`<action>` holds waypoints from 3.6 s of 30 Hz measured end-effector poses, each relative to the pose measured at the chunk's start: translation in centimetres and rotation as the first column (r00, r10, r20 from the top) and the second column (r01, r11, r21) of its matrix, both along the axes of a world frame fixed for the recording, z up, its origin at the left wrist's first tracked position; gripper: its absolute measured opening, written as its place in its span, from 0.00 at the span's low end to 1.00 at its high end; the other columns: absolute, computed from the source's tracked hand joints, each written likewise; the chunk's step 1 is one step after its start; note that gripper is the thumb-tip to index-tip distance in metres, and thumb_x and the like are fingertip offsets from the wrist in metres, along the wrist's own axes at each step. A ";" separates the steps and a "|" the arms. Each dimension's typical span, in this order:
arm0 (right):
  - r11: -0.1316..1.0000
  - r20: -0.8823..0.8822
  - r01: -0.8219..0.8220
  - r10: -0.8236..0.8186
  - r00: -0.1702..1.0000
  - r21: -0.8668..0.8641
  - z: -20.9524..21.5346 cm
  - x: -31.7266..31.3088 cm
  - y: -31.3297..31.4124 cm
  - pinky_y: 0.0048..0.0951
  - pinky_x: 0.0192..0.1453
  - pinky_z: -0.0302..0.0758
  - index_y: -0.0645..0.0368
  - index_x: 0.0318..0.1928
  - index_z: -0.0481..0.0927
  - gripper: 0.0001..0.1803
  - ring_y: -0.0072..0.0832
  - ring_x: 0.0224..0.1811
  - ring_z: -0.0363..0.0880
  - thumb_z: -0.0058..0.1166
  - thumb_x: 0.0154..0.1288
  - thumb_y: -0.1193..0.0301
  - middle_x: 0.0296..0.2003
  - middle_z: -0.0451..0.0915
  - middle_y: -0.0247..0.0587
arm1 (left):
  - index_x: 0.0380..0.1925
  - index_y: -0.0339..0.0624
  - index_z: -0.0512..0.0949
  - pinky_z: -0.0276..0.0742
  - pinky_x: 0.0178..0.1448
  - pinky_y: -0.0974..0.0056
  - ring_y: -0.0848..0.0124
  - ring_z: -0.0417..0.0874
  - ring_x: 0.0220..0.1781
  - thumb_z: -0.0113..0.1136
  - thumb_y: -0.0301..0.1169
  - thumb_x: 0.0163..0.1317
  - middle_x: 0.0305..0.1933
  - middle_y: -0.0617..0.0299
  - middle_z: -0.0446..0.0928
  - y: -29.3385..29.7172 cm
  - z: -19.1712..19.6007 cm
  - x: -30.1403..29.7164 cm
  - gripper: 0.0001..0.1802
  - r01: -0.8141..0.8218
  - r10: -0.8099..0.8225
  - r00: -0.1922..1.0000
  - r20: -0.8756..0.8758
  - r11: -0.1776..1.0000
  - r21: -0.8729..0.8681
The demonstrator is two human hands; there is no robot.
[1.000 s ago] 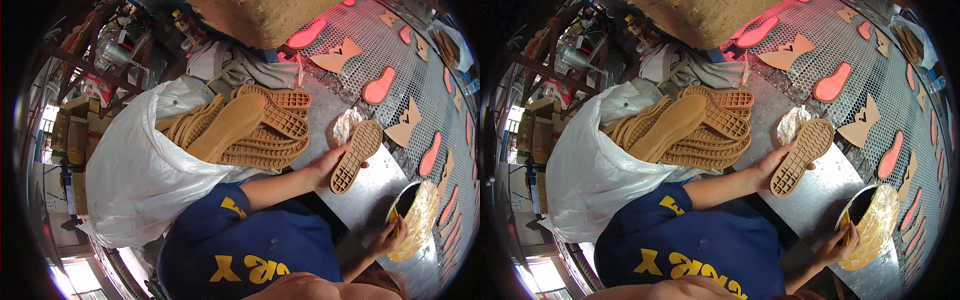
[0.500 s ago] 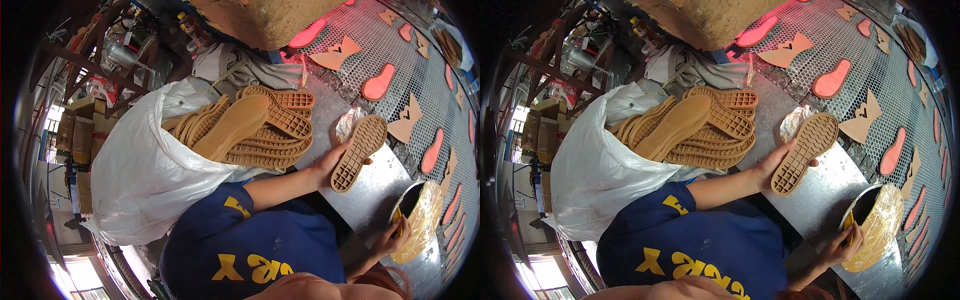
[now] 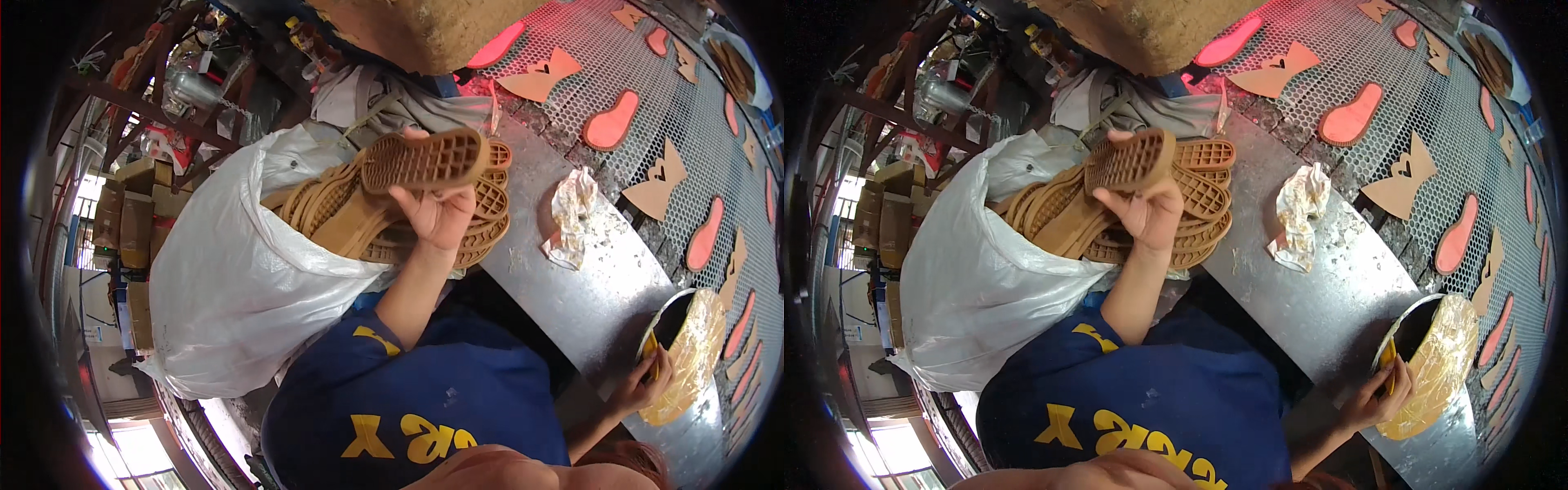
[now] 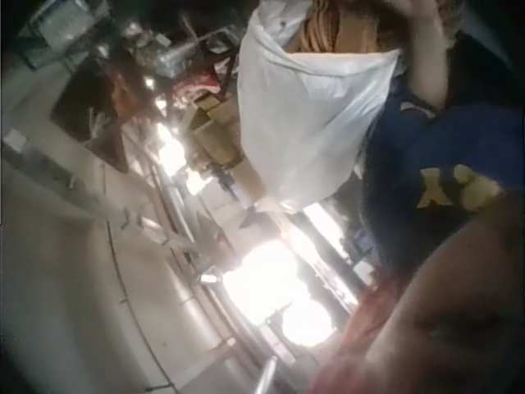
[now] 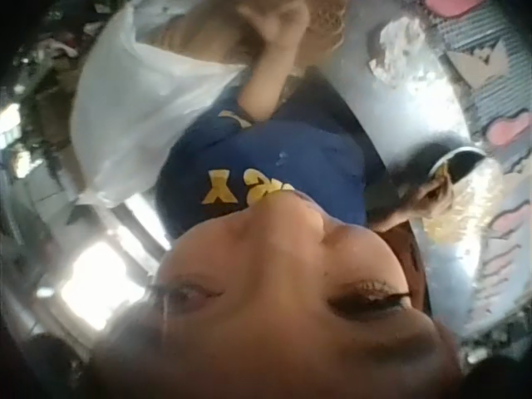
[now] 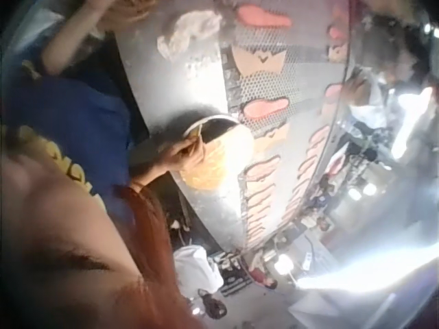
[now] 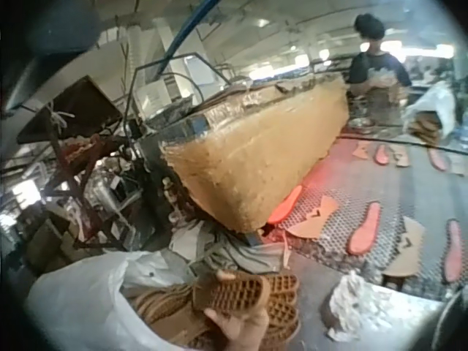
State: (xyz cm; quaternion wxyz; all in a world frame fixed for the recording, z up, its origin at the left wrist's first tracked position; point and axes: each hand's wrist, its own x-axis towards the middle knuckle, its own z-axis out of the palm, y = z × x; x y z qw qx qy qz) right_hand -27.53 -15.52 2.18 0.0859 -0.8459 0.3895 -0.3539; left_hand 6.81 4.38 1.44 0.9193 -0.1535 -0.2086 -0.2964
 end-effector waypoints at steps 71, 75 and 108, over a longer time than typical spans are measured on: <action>0.998 0.019 -0.010 0.011 1.000 -0.064 2.8 -3.7 1.0 0.35 0.49 0.72 0.65 0.43 0.79 0.08 0.39 0.45 0.75 0.51 0.64 0.79 0.38 0.79 0.46 | 0.60 0.53 0.60 0.71 0.63 0.44 0.60 0.69 0.62 0.47 0.49 0.68 0.56 0.60 0.69 -2.4 2.0 -16.2 0.25 0.472 -0.317 0.881 -0.352 0.528 0.706; 0.998 0.005 0.002 -0.002 1.000 -0.062 3.1 -3.9 1.2 0.36 0.50 0.71 0.65 0.43 0.79 0.08 0.39 0.45 0.75 0.51 0.64 0.79 0.38 0.79 0.46 | 0.63 0.57 0.56 0.73 0.61 0.45 0.60 0.69 0.62 0.47 0.45 0.69 0.57 0.60 0.67 -1.5 3.9 -16.8 0.25 0.428 -0.321 0.901 -0.294 0.540 0.724; 0.998 0.024 0.003 -0.002 1.000 -0.059 3.2 -4.5 1.0 0.37 0.49 0.72 0.66 0.42 0.79 0.07 0.41 0.43 0.75 0.51 0.65 0.79 0.37 0.78 0.47 | 0.67 0.47 0.54 0.83 0.37 0.61 0.61 0.80 0.43 0.39 0.59 0.67 0.58 0.48 0.69 -8.7 -2.9 -19.7 0.37 0.719 -0.780 0.606 -0.154 0.455 0.525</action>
